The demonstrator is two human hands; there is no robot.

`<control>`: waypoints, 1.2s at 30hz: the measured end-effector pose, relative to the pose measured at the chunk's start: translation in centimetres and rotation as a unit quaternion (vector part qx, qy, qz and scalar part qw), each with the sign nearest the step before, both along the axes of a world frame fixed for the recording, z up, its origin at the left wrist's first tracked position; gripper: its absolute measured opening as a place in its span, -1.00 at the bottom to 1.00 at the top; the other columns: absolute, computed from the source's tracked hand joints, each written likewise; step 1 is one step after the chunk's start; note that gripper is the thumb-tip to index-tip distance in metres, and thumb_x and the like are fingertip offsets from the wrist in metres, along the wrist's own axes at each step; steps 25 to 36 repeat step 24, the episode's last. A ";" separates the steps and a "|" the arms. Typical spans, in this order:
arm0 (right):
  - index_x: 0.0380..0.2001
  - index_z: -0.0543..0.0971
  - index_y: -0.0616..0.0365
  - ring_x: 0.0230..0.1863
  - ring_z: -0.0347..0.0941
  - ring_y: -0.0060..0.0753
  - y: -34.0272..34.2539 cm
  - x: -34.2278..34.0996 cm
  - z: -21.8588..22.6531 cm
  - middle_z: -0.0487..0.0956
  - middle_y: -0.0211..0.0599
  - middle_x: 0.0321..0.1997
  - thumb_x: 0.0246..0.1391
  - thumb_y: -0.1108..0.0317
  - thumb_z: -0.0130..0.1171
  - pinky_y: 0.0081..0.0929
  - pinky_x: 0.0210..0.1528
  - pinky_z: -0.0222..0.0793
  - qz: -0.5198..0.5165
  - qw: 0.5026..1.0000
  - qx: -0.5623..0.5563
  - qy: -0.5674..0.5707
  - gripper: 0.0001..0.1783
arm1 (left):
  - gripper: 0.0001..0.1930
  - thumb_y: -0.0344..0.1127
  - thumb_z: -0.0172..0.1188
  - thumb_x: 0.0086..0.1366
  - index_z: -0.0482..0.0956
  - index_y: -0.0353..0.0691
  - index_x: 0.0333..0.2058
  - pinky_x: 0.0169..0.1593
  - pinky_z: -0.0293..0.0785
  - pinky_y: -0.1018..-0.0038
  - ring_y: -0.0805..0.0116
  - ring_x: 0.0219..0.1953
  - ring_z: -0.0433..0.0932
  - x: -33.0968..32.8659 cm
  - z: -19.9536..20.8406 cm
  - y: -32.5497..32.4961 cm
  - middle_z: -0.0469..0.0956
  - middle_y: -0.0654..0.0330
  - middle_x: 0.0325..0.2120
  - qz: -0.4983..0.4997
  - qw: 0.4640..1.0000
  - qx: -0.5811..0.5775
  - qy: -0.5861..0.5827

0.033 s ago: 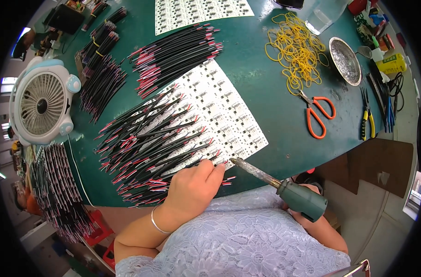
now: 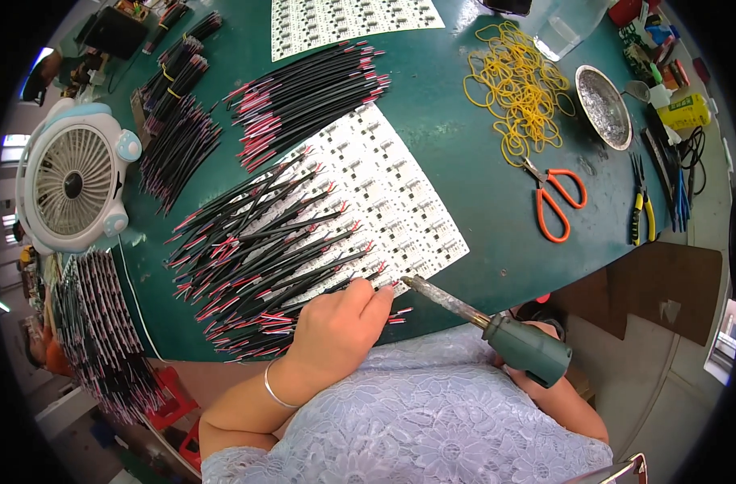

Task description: The person solders wires onto printed circuit board panels using a soldering iron, picking up and arranging wires on the board by hand.

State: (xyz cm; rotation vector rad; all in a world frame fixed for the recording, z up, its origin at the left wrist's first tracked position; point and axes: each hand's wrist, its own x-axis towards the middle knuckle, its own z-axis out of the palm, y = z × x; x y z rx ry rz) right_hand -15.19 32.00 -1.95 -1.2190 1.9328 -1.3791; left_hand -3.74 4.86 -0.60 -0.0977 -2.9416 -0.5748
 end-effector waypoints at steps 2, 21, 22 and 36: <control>-0.35 0.52 0.27 -0.58 0.49 -0.35 -0.1 0.2 0.0 0.54 -0.28 -0.53 0.03 0.38 0.09 -0.44 -0.47 0.39 -0.008 1.000 0.000 0.013 -0.83 | -0.82 -0.43 0.18 0.11 0.57 -0.28 -0.28 -0.66 0.29 0.50 0.42 -0.68 0.37 0.1 -0.1 0.0 0.25 0.24 -0.59 0.001 1.000 0.000 0.001; -0.46 0.54 0.20 -0.58 0.50 -0.38 1.6 1.6 -0.5 0.56 -0.33 -0.63 0.03 0.27 0.09 -0.45 -0.43 0.38 -0.077 0.990 0.113 0.027 -0.80 | -0.64 -0.49 0.28 -0.12 0.61 -0.19 -0.23 -0.59 0.36 0.39 0.27 -0.64 0.40 0.3 0.1 0.1 0.31 0.21 -0.55 0.027 0.999 0.016 -0.044; -0.46 0.54 0.20 -0.58 0.50 -0.38 1.6 1.5 -0.5 0.56 -0.33 -0.63 0.03 0.27 0.09 -0.45 -0.43 0.38 -0.078 0.990 0.113 0.027 -0.80 | -0.64 -0.49 0.28 -0.12 0.61 -0.19 -0.23 -0.59 0.36 0.39 0.27 -0.64 0.40 0.3 0.1 0.0 0.31 0.21 -0.55 0.027 0.999 0.016 -0.044; -0.44 0.54 0.19 -0.51 0.54 -0.35 1.3 1.0 -0.4 0.57 -0.38 -0.62 0.06 0.17 0.11 -0.47 -0.35 0.39 -0.046 0.994 0.090 0.040 -0.73 | -0.63 -0.47 0.29 -0.14 0.61 -0.19 -0.23 -0.58 0.36 0.39 0.27 -0.63 0.41 0.3 -0.2 -0.3 0.33 0.23 -0.53 0.016 0.999 0.038 -0.020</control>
